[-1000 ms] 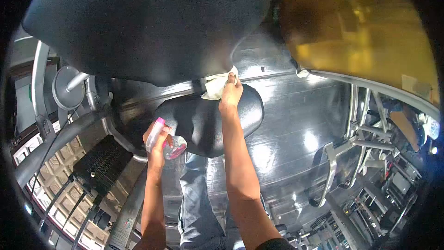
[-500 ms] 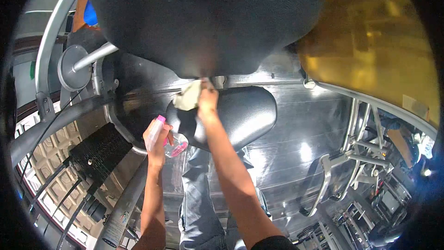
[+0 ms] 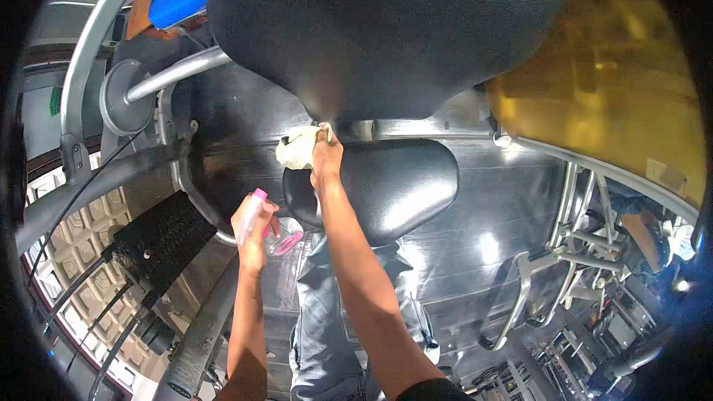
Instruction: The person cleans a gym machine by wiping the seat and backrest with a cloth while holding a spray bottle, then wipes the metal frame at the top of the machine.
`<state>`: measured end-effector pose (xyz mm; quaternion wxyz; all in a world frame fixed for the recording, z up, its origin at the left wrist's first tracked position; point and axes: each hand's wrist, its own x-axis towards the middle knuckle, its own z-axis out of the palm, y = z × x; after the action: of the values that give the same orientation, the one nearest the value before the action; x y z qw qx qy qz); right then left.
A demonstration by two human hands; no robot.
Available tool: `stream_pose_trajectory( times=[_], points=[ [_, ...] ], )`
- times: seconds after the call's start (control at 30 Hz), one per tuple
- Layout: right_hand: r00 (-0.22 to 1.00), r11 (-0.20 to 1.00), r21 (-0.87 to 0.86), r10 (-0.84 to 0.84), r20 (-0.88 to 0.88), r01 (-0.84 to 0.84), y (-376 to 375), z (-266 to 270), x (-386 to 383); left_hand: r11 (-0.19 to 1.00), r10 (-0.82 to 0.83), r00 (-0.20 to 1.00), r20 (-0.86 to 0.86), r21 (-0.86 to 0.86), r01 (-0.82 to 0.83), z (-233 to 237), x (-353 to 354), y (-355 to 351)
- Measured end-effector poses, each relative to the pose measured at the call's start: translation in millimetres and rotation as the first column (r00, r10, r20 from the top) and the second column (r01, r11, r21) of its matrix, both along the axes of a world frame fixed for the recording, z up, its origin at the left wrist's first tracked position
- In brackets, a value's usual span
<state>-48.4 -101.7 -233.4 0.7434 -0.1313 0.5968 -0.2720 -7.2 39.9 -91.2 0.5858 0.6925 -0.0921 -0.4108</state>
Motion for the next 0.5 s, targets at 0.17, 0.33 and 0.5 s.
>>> stream_pose_trajectory(
  times=[0.17,0.33,0.5],
  points=[
    [0.976,0.992,-0.076,0.116,0.183,-0.104,5,41,-16,1.0,-0.002,0.999,-0.032,-0.016,0.001,-4,5,5],
    [0.974,0.942,-0.268,0.221,0.039,-0.203,-8,77,-74,0.997,-0.04,0.996,-0.078,-0.063,0.035,-6,4,2],
    [0.77,0.684,-0.422,0.333,-0.544,-0.595,-41,108,-164,0.988,-0.144,0.97,-0.197,0.03,0.152,-2,-11,-18]
  ],
)
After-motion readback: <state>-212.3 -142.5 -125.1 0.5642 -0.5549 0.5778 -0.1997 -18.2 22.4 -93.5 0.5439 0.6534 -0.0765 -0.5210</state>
